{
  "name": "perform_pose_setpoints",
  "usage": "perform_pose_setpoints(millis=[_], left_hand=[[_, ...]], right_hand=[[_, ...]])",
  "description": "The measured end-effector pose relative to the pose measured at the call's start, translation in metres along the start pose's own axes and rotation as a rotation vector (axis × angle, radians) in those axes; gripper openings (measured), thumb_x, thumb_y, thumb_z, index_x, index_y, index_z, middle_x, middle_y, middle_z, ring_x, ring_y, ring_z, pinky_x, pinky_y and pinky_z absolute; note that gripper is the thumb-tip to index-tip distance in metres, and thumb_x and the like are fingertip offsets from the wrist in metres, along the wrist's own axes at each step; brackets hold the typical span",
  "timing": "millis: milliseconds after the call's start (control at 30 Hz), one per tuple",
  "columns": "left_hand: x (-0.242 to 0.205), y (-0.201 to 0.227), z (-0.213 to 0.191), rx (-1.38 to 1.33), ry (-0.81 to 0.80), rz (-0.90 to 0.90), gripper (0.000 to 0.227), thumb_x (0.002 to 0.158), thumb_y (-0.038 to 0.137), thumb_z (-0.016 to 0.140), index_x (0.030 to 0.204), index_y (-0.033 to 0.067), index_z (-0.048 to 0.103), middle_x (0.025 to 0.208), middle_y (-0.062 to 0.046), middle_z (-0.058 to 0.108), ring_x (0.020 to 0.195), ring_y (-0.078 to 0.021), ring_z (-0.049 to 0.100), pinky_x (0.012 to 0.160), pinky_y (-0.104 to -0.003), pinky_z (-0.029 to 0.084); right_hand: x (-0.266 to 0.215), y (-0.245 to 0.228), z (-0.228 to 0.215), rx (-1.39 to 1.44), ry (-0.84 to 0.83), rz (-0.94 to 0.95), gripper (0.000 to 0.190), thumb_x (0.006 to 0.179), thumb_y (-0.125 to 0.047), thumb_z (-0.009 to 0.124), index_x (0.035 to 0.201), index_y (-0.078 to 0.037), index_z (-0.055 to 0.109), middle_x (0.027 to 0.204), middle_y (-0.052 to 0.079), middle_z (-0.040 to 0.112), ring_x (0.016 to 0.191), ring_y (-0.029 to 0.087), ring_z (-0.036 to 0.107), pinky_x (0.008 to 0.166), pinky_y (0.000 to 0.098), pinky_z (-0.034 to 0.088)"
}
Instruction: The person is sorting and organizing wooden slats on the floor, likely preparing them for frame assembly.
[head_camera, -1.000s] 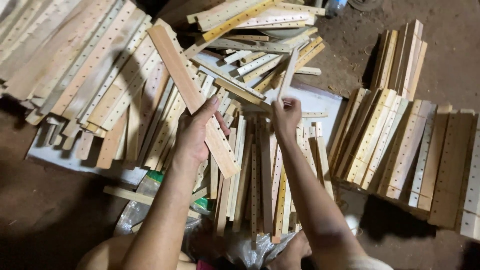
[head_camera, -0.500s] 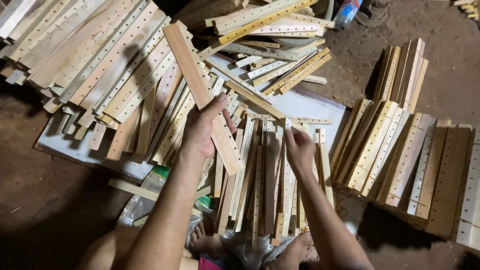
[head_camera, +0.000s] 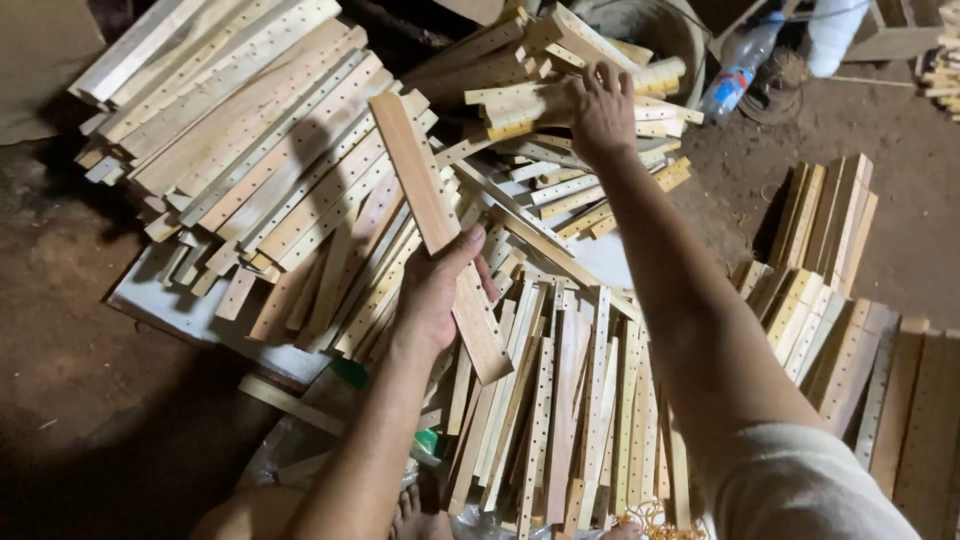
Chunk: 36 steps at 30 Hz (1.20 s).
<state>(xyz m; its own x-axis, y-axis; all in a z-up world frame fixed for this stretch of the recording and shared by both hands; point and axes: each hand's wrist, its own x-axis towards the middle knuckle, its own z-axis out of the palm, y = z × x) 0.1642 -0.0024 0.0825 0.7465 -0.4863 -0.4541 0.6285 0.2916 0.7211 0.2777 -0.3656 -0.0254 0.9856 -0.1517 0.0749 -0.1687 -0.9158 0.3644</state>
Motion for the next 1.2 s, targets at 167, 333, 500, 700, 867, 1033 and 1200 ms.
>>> perform_pose_setpoints(millis=[167, 333, 500, 700, 867, 1033, 1200], left_hand=[[0.001, 0.0, 0.004, 0.038, 0.041, -0.037, 0.029, 0.083, 0.033, 0.077, 0.084, 0.0053, 0.068, 0.106, -0.009, 0.062, 0.085, -0.0243, 0.065, 0.06, -0.037, 0.058], [-0.01, -0.002, 0.022, 0.08, 0.18, -0.016, 0.041, 0.078, 0.033, 0.087, 0.066, -0.0002, 0.065, 0.051, -0.019, 0.062, 0.046, -0.0298, 0.069, 0.048, -0.035, 0.057], [-0.016, -0.028, 0.04, 0.197, 0.075, -0.058, 0.039, 0.077, 0.032, 0.088, 0.069, 0.0012, 0.064, 0.05, -0.021, 0.062, 0.044, -0.0305, 0.068, 0.045, -0.037, 0.058], [-0.024, -0.103, 0.059, 0.237, -0.077, -0.157, 0.044, 0.072, 0.02, 0.093, 0.088, -0.0083, 0.064, 0.061, -0.019, 0.062, 0.044, -0.0274, 0.066, 0.044, -0.043, 0.061], [-0.04, -0.123, 0.07, 0.33, -0.117, -0.203, 0.038, 0.075, 0.018, 0.09, 0.087, -0.0088, 0.066, 0.061, -0.019, 0.063, 0.044, -0.0265, 0.066, 0.044, -0.043, 0.063], [-0.043, -0.119, 0.066, 0.384, -0.146, -0.214, 0.035, 0.079, 0.02, 0.09, 0.087, -0.0052, 0.068, 0.063, -0.016, 0.064, 0.045, -0.0241, 0.067, 0.043, -0.041, 0.064], [-0.054, -0.072, 0.074, 0.284, -0.012, -0.125, 0.033, 0.076, 0.018, 0.089, 0.074, -0.0046, 0.065, 0.056, -0.016, 0.061, 0.042, -0.0268, 0.066, 0.041, -0.043, 0.061]], right_hand=[[-0.061, 0.005, -0.056, 0.266, 0.036, -0.097, 0.028, 0.109, -0.039, 0.057, 0.117, -0.014, 0.062, 0.102, 0.002, 0.066, 0.098, 0.023, 0.057, 0.094, 0.0371, 0.043], [-0.153, 0.024, -0.083, 0.509, 0.128, -0.102, 0.037, 0.097, -0.033, 0.07, 0.103, 0.001, 0.057, 0.088, 0.02, 0.052, 0.08, 0.048, 0.06, 0.068, 0.0588, 0.05], [-0.263, 0.002, -0.091, 2.242, -0.107, 0.583, 0.027, 0.102, -0.028, 0.068, 0.093, -0.004, 0.06, 0.081, 0.006, 0.063, 0.081, 0.021, 0.07, 0.075, 0.0341, 0.059], [-0.353, -0.04, -0.051, 2.55, -0.207, 0.677, 0.078, 0.092, -0.053, 0.064, 0.149, -0.004, 0.047, 0.128, 0.014, 0.064, 0.111, 0.025, 0.068, 0.094, 0.0494, 0.058], [-0.394, -0.05, -0.068, 2.84, -0.116, 0.692, 0.065, 0.098, -0.036, 0.062, 0.152, -0.003, 0.044, 0.116, 0.008, 0.07, 0.1, 0.018, 0.073, 0.086, 0.0371, 0.061], [-0.43, -0.061, -0.036, 2.645, -0.083, 0.778, 0.038, 0.099, -0.035, 0.062, 0.123, -0.006, 0.063, 0.102, 0.009, 0.072, 0.094, 0.021, 0.073, 0.087, 0.0387, 0.06], [-0.453, -0.085, -0.021, 1.497, -0.255, 0.963, 0.041, 0.1, -0.042, 0.064, 0.125, -0.009, 0.068, 0.078, 0.009, 0.072, 0.068, 0.019, 0.07, 0.064, 0.0346, 0.055]])
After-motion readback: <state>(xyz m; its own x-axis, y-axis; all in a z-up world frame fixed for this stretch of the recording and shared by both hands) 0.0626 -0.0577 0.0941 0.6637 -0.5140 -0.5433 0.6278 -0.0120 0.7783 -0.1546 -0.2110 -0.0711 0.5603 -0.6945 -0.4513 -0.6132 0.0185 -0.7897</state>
